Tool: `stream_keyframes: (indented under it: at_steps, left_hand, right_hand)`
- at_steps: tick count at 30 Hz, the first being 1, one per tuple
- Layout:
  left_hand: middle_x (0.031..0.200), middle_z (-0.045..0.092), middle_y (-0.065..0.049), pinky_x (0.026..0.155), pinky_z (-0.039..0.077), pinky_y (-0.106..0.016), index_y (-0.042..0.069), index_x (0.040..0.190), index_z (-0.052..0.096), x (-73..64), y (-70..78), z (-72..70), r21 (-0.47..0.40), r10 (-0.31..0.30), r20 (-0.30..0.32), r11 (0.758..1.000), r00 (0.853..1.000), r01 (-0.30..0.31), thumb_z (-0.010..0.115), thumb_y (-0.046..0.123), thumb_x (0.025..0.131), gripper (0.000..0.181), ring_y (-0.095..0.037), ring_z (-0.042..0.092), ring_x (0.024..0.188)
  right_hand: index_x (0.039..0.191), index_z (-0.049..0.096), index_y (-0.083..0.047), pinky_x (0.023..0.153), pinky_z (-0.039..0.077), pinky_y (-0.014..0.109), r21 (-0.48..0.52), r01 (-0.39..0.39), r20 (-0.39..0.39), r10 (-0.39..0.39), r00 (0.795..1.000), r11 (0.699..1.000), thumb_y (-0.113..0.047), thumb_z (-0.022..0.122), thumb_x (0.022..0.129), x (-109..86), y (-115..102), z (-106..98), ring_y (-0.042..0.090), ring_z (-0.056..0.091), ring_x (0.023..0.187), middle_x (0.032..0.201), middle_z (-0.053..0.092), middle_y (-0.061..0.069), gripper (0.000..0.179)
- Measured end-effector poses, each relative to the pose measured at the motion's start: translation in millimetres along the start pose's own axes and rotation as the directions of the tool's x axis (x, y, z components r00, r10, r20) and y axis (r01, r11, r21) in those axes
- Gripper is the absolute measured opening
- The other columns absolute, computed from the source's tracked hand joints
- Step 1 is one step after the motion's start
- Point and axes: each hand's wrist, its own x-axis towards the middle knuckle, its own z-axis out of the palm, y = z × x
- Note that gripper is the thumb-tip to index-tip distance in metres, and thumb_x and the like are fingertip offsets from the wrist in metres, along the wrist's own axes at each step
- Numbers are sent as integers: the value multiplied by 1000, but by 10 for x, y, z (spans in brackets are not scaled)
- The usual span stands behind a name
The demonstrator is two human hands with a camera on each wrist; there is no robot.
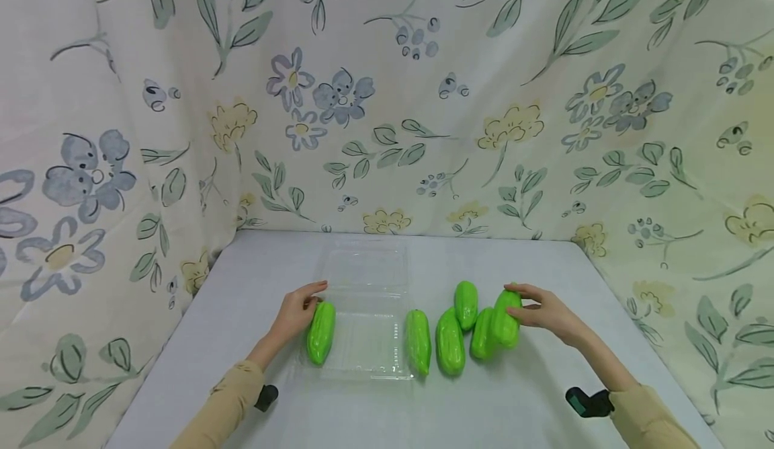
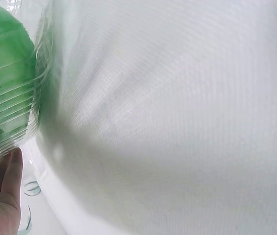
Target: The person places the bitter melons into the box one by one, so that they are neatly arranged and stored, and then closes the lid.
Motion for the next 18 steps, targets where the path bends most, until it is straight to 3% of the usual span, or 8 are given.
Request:
stream_keyframes:
  at_steps: [11, 18]
  left_hand:
    - [129, 60, -16, 85, 56, -42, -1, 125, 60, 5, -3, 3, 7, -5, 1, 1000, 1000, 5, 50, -9, 90, 38, -33, 65, 105]
    - [129, 60, -17, 85, 56, -41, -1, 126, 60, 10, -11, 9, 12, 1, 0, 1000, 1000, -1, 50, -9, 89, 38, -33, 65, 105]
  right_hand:
    - [143, 37, 0, 84, 57, 33, 59, -15, -60, 19, 998, 998, -24, 65, 89, 60, -75, 97, 47, 49, 121, 146, 29, 32, 65]
    - [143, 38, -1, 84, 56, 31, 104, 11, -80, -2, 997, 995, -22, 65, 89, 104, -79, 225, 43, 50, 120, 148, 28, 29, 64]
